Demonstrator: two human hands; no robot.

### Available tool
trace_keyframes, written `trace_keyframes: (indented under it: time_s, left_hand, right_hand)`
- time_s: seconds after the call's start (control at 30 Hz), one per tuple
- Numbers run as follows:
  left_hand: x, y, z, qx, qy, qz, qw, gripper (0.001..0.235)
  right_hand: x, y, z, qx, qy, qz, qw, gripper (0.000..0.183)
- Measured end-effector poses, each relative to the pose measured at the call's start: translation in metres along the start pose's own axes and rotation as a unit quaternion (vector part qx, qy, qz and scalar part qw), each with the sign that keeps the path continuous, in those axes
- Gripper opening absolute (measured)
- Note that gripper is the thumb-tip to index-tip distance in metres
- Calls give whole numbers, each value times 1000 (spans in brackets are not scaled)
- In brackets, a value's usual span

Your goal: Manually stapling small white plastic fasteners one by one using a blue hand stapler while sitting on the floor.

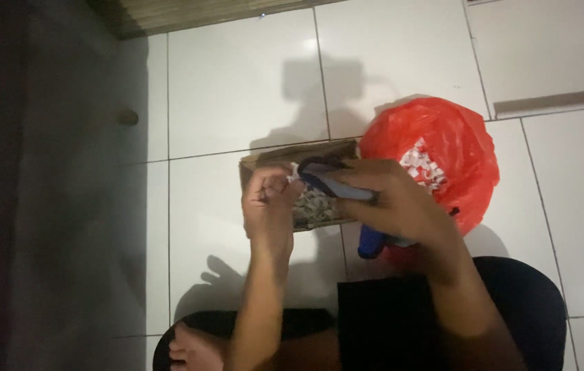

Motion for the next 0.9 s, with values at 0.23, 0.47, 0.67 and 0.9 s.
trace_keyframes:
  time_s: [0.23,0.47,0.67,0.9]
  left_hand:
    - [-4,-2,-19,15,33,54,998,6]
    - [4,-11,-8,8,-58,44,997,20]
    - [6,-21,4,-15,-125,64,990,39]
    - [10,-18,11,-109,-158,34,981,21]
  right_hand:
    - [6,20,-3,-172,43,0,984,30]
    - [5,22,-19,-205,2,-24,979,34]
    - [4,24,-21,-136,-16,-20,990,32]
    - [7,38,-20,-199,-32,-6,979,32]
Point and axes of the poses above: each hand's wrist, its own x-axis towards the middle knuckle, its own y-axis out of the palm, z = x × y, the point moved 4 cm from there along x, towards the middle knuckle, and after that the axes turned 3 degrees about z, right-handed, at the moved point
